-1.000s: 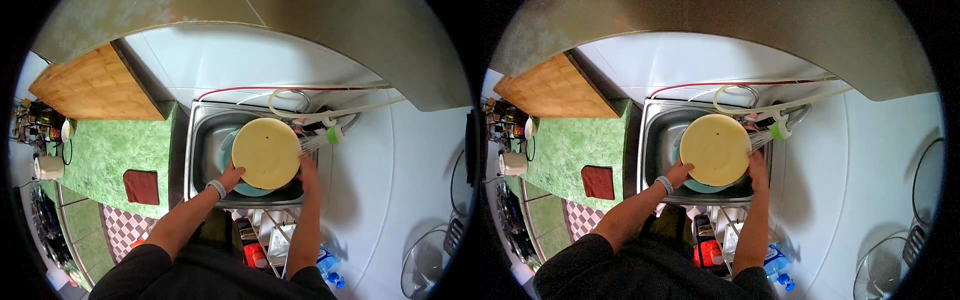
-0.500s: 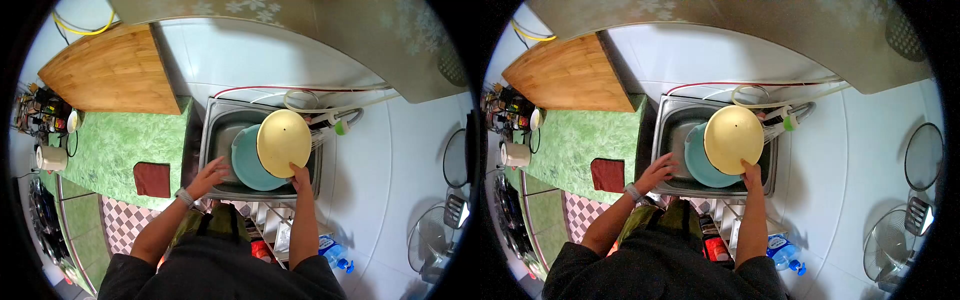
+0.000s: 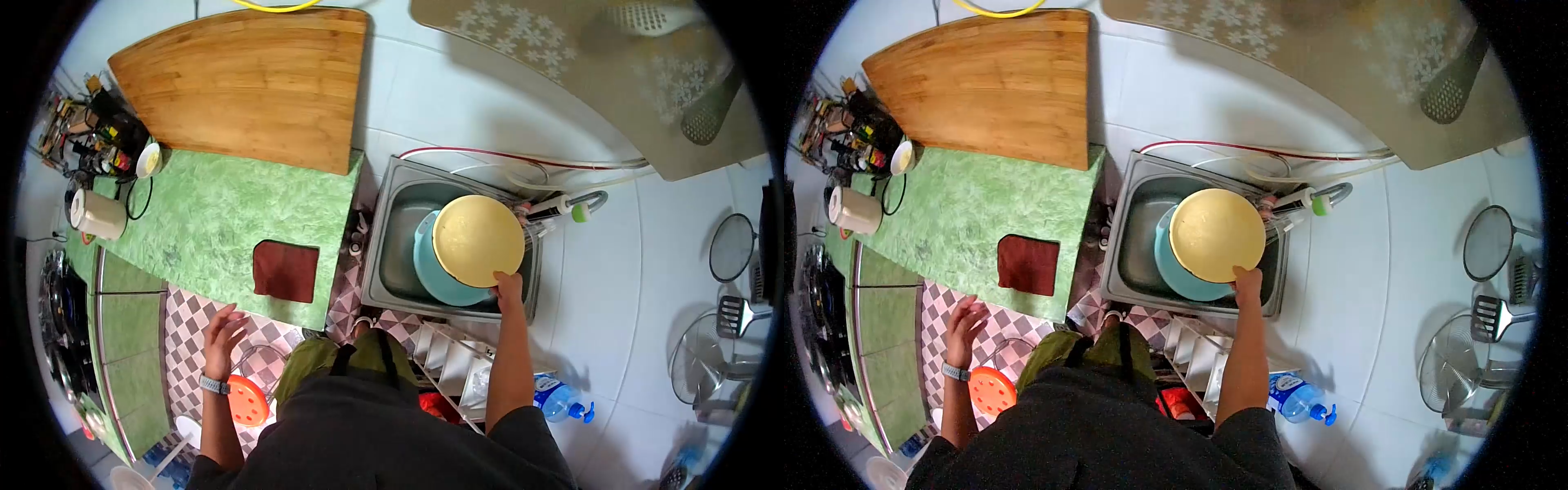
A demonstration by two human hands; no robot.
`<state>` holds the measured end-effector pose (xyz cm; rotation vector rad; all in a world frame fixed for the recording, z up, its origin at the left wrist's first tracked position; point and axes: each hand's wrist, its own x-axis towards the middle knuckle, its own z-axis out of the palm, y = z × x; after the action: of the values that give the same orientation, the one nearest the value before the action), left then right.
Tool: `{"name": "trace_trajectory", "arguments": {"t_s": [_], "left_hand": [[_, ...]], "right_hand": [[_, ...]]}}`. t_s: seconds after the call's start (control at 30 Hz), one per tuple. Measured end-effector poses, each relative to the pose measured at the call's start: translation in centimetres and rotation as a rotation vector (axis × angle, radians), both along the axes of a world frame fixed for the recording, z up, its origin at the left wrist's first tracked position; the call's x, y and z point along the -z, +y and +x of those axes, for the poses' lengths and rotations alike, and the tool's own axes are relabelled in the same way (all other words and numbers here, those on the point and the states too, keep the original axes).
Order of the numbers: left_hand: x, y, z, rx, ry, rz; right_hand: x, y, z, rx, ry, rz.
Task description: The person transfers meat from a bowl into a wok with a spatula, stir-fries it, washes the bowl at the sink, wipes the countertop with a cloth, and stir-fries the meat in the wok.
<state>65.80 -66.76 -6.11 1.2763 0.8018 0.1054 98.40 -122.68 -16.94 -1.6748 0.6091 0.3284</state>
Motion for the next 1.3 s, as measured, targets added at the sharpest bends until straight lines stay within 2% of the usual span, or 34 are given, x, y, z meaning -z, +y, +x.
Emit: {"name": "trace_trajectory", "arguments": {"t_s": [0.1, 0.17, 0.2, 0.27, 0.3, 0.4, 0.47, 0.53, 0.57, 0.7, 0.77, 0.8, 0.83, 0.9, 0.93, 0.97, 1.0, 1.07, 1.1, 1.17, 1.2, 1.23, 1.27, 1.3], "left_hand": [[1.0, 2.4, -6.6, -0.143, 0.055, 0.018], [2.1, 3.5, -11.1, -0.228, 0.087, 0.016], [2.8, 3.8, -13.4, -0.235, 0.086, 0.012], [4.6, 4.9, -18.1, -0.352, 0.128, -0.022], [6.8, 5.9, -21.3, -0.363, 0.089, -0.076], [7.5, 5.8, -26.5, -0.487, 0.154, -0.103], [8.5, 5.7, -29.5, -0.568, 0.183, -0.136], [8.8, 5.3, -32.1, -0.65, 0.269, -0.21], [10.5, 5.4, -34.6, -0.711, 0.266, -0.264], [15.2, 4.1, -42.4, -0.745, 0.407, -0.314], [16.4, 2.7, -45.4, -0.8, 0.437, -0.379], [16.6, 1.7, -46.5, -0.824, 0.438, -0.399], [16.9, 0.8, -47.4, -0.832, 0.469, -0.401], [16.2, -0.9, -47.7, -0.861, 0.478, -0.411], [15.9, -1.7, -47.8, -0.89, 0.475, -0.408], [15.4, -2.6, -47.3, -0.938, 0.467, -0.427], [14.4, -3.5, -47.2, -1.006, 0.46, -0.438], [14.4, -5.8, -48.5, -1.021, 0.378, -0.461], [12.5, -5.9, -47.6, -1.043, 0.42, -0.483], [11.4, -6.6, -47.7, -1.049, 0.465, -0.508], [11.5, -7.2, -48.4, -1.074, 0.45, -0.506], [11.9, -7.7, -49.1, -1.135, 0.467, -0.535], [12.5, -10.2, -48.7, -1.2, 0.484, -0.541], [13.0, -10.9, -49.2, -1.188, 0.487, -0.562]], "right_hand": [[0.2, 2.9, -0.2, 0.032, -0.064, -0.064], [2.6, 3.3, 1.0, -0.068, -0.061, -0.269], [1.6, 4.7, 0.9, -0.075, -0.064, -0.272], [-2.6, 9.3, 0.1, -0.208, -0.106, -0.864], [-3.6, 10.7, -0.3, -0.217, -0.111, -0.866], [-5.2, 13.5, -1.5, -0.259, -0.251, -1.005], [-5.8, 14.8, -2.2, -0.279, -0.543, -1.187], [-8.2, 16.4, -3.4, -0.348, -0.585, -1.249], [-9.6, 17.2, -4.0, -0.407, -0.62, -1.306], [-12.5, 17.4, -5.3, -0.54, -0.765, -1.347], [-12.7, 17.2, -5.2, -0.544, -1.042, -1.419], [-16.6, 20.1, -7.3, -0.525, -0.78, -1.217], [-12.7, 16.4, -5.1, -0.491, -0.914, -1.302], [-13.6, 15.5, -4.6, -0.536, -1.057, -1.138], [-10.2, 11.9, -2.1, -0.517, -1.029, -1.112], [-10.4, 12.3, -1.8, -0.446, -0.536, -1.123], [-8.9, 11.0, -1.4, -0.624, -0.902, -1.226], [-6.6, 10.0, 0.2, -0.581, -1.307, -1.588], [-5.7, 8.8, 1.3, -0.613, -1.166, -1.46], [-10.3, 17.0, -1.4, -0.587, -0.637, -1.638], [-9.2, 17.3, -0.9, -0.493, -0.648, -1.7], [-8.6, 19.8, -0.8, -0.505, -0.671, -1.688], [-6.1, 20.4, 0.2, -0.419, -0.634, -1.112], [-5.7, 22.5, -0.2, -0.385, -0.603, -0.835]]}}
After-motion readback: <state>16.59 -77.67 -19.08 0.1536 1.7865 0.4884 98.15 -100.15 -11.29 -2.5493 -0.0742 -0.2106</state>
